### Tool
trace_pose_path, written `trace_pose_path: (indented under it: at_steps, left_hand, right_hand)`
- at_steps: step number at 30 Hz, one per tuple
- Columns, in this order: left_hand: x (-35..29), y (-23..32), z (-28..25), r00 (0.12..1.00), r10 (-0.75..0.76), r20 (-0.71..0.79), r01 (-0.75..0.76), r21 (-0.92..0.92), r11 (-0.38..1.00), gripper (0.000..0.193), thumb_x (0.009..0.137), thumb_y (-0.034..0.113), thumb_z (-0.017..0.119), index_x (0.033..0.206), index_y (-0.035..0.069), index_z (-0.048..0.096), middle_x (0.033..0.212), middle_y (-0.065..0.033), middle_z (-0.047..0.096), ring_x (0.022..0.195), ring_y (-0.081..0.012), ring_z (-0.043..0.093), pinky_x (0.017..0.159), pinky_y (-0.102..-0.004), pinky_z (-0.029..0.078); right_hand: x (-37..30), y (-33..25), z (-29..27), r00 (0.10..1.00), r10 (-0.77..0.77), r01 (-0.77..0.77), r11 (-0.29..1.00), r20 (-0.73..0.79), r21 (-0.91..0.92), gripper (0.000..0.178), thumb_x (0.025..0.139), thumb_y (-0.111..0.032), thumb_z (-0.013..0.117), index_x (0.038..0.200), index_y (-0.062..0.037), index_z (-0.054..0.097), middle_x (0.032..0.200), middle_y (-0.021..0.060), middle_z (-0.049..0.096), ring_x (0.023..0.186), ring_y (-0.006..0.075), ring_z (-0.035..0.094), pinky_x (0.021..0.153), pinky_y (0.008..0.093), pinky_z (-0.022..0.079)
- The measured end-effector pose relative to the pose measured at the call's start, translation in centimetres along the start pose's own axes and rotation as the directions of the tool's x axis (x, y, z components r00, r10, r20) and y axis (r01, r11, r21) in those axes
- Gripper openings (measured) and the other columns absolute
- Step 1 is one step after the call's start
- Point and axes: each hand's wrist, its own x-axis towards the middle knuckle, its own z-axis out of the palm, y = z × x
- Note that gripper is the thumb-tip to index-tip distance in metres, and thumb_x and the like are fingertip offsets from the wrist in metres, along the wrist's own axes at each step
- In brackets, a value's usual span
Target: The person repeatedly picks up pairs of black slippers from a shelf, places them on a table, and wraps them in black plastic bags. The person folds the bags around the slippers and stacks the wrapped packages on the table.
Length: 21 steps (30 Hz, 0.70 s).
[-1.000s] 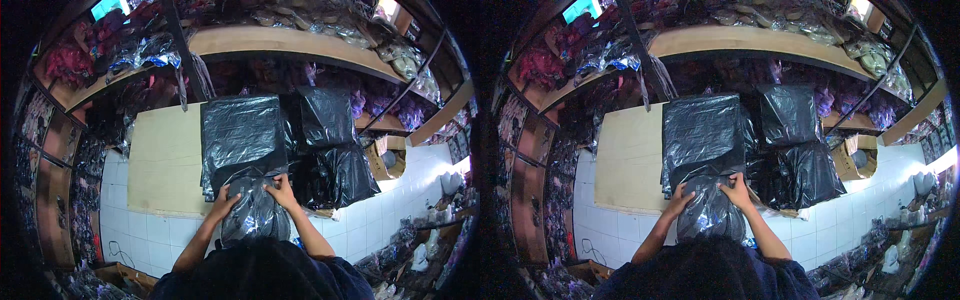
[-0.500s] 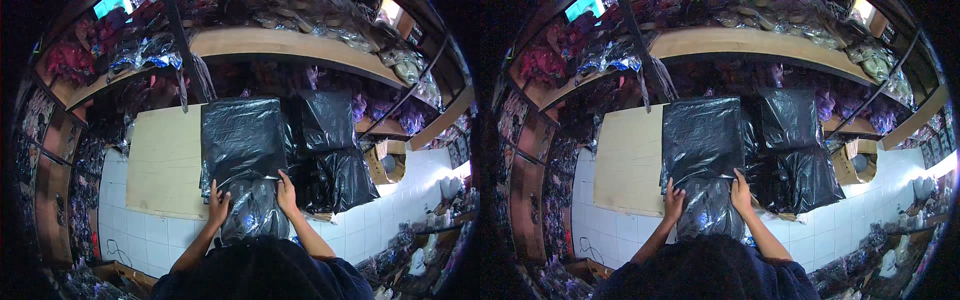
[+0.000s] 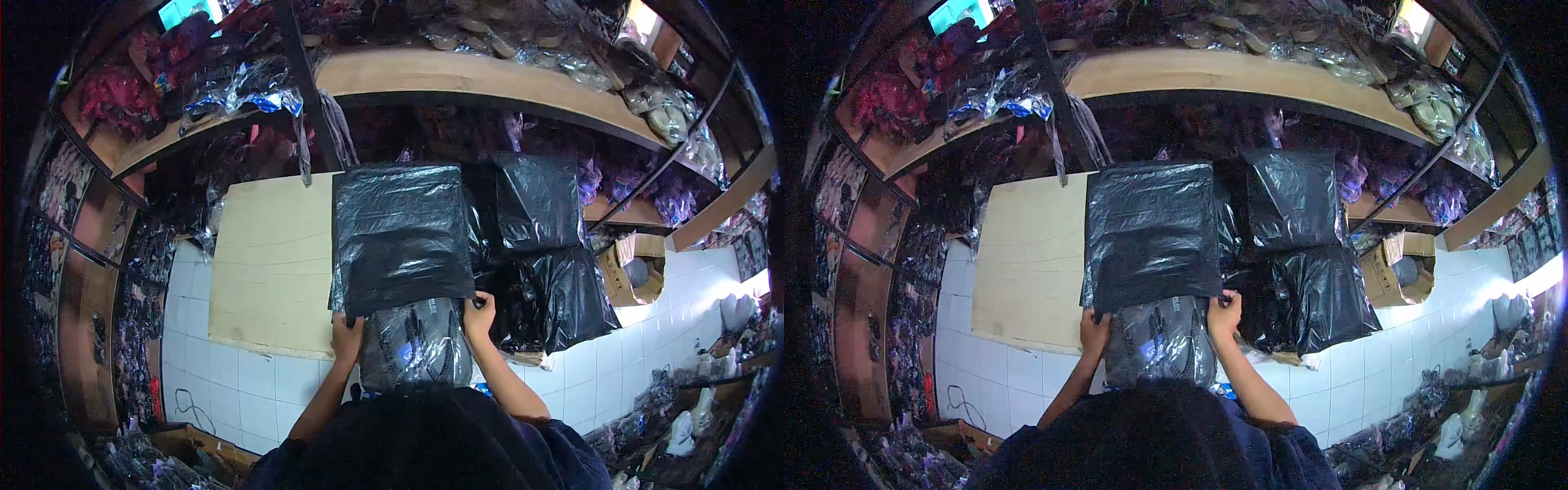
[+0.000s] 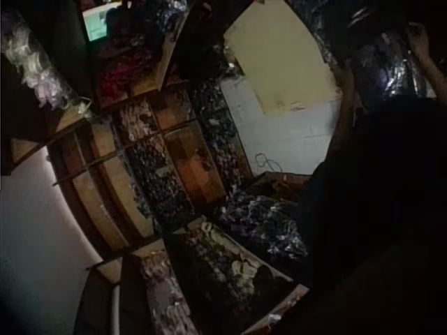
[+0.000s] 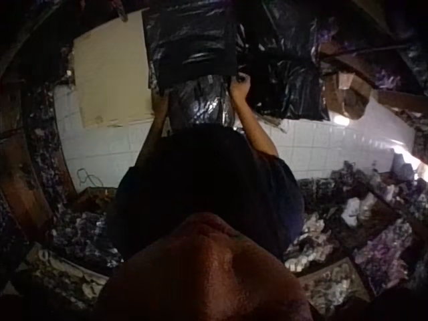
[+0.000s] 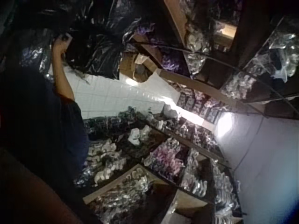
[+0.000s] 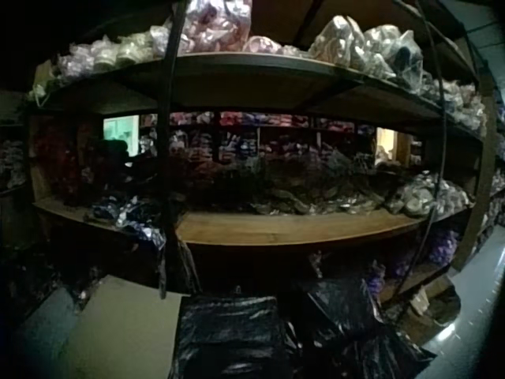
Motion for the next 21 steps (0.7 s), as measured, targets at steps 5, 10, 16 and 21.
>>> trace_pose_path:
  at_steps: [5,10,16,21]
  left_hand:
    - [2.2,-2.8,-0.3,0.984,0.084,0.155,-0.09,0.031,0.995,0.023,0.073,0.022,0.056,0.08,0.0,0.053,0.078,-0.0188,0.056,0.072,-0.0337,0.054,0.064,-0.0385,0.041]
    - [1.3,-1.2,-1.8,0.958,0.144,0.247,-0.162,0.052,0.985,0.021,0.075,0.016,0.05,0.091,0.001,0.051,0.079,-0.0199,0.055,0.073,-0.0354,0.054,0.065,-0.0401,0.041]
    - [0.2,-0.1,-1.9,0.963,0.154,0.223,-0.186,0.133,0.973,0.028,0.078,0.014,0.047,0.103,0.003,0.045,0.086,-0.021,0.054,0.081,-0.037,0.052,0.069,-0.0411,0.041]
    - [-0.2,0.6,-3.8,0.936,0.067,0.346,-0.166,0.267,0.949,0.03,0.079,0.015,0.048,0.105,0.002,0.043,0.092,-0.0223,0.053,0.089,-0.0364,0.051,0.073,-0.0432,0.041]
  right_hand:
    - [0.7,1.5,0.7,0.973,0.205,-0.218,0.966,0.105,0.138,0.015,0.071,-0.013,0.063,0.072,-0.0001,0.055,0.062,0.0029,0.055,0.055,0.0078,0.045,0.052,0.0225,0.037]
    - [1.8,5.3,0.5,0.983,0.039,-0.063,0.99,0.181,0.124,0.007,0.07,-0.001,0.057,0.066,-0.0025,0.052,0.059,0.0007,0.052,0.053,0.0061,0.043,0.049,0.0218,0.035]
    - [1.5,2.9,-3.3,0.88,-0.111,0.151,0.987,0.462,-0.05,0.015,0.072,-0.004,0.059,0.065,-0.0028,0.046,0.051,-0.0016,0.041,0.048,0.005,0.035,0.045,0.0226,0.03]
    - [0.4,1.0,-6.4,0.766,-0.183,0.342,0.928,0.617,-0.15,0.016,0.076,-0.01,0.058,0.081,-0.0024,0.045,0.053,0.0048,0.041,0.046,0.0108,0.037,0.044,0.0284,0.032]
